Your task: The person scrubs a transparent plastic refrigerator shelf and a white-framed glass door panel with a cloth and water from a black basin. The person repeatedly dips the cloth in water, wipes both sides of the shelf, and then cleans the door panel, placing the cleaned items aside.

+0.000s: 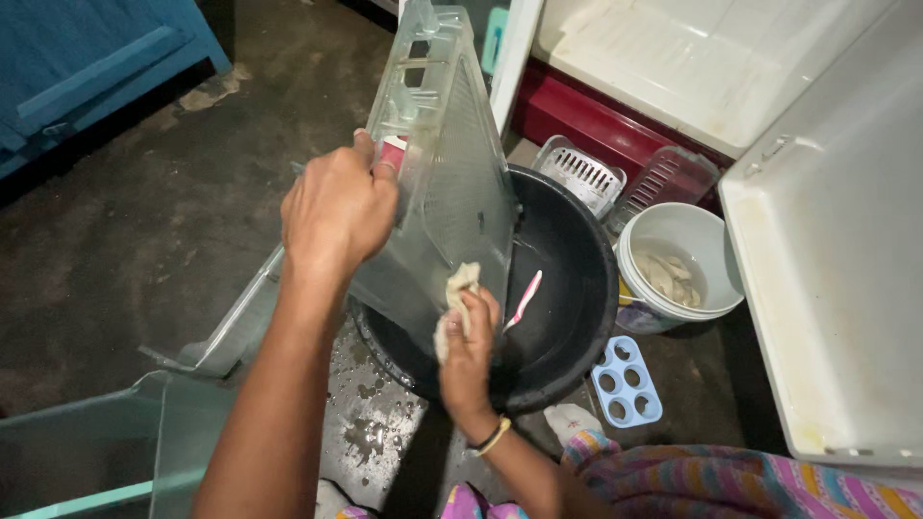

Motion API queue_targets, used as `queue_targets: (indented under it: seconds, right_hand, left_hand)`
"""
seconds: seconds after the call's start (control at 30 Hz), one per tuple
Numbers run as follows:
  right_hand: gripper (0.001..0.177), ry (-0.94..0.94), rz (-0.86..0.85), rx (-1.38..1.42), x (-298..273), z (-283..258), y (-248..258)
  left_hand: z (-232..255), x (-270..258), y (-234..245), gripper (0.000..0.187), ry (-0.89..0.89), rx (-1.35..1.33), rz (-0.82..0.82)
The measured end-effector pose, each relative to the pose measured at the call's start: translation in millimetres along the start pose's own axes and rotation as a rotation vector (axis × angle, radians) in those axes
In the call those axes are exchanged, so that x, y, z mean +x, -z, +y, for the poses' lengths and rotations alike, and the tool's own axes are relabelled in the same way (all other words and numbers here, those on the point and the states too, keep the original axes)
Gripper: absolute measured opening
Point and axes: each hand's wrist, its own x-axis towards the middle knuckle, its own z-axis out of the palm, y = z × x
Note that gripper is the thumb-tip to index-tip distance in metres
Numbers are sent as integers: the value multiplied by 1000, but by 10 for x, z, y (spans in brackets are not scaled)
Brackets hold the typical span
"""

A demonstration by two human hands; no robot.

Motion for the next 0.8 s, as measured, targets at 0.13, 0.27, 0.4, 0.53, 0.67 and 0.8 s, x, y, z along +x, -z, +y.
queue_targets:
  seconds: [0.13, 0.27, 0.4, 0.53, 0.67, 0.8]
  right_hand:
    - [37, 233, -46, -25, 252, -1060, -262]
    - [42, 400, -80, -214, 251, -1020, -348]
    - [36, 327, -105, -277, 136, -259, -122]
    - [34, 191, -82, -199, 29, -123, -10]
    - [37, 316, -97, -87, 196, -583, -276]
    - [34, 352, -154, -93, 168, -622, -205]
  left_hand:
    - [-21, -4, 7, 48, 1, -2, 6]
    - [-61, -30, 0, 47, 27, -22, -8]
    - [-133, -13, 31, 47, 51, -45, -9]
    - [-136, -34, 14, 52, -14, -60, 24]
    - [-115, -49, 2, 49, 27, -40, -23]
    - [-144, -46, 53, 49, 52, -43, -21]
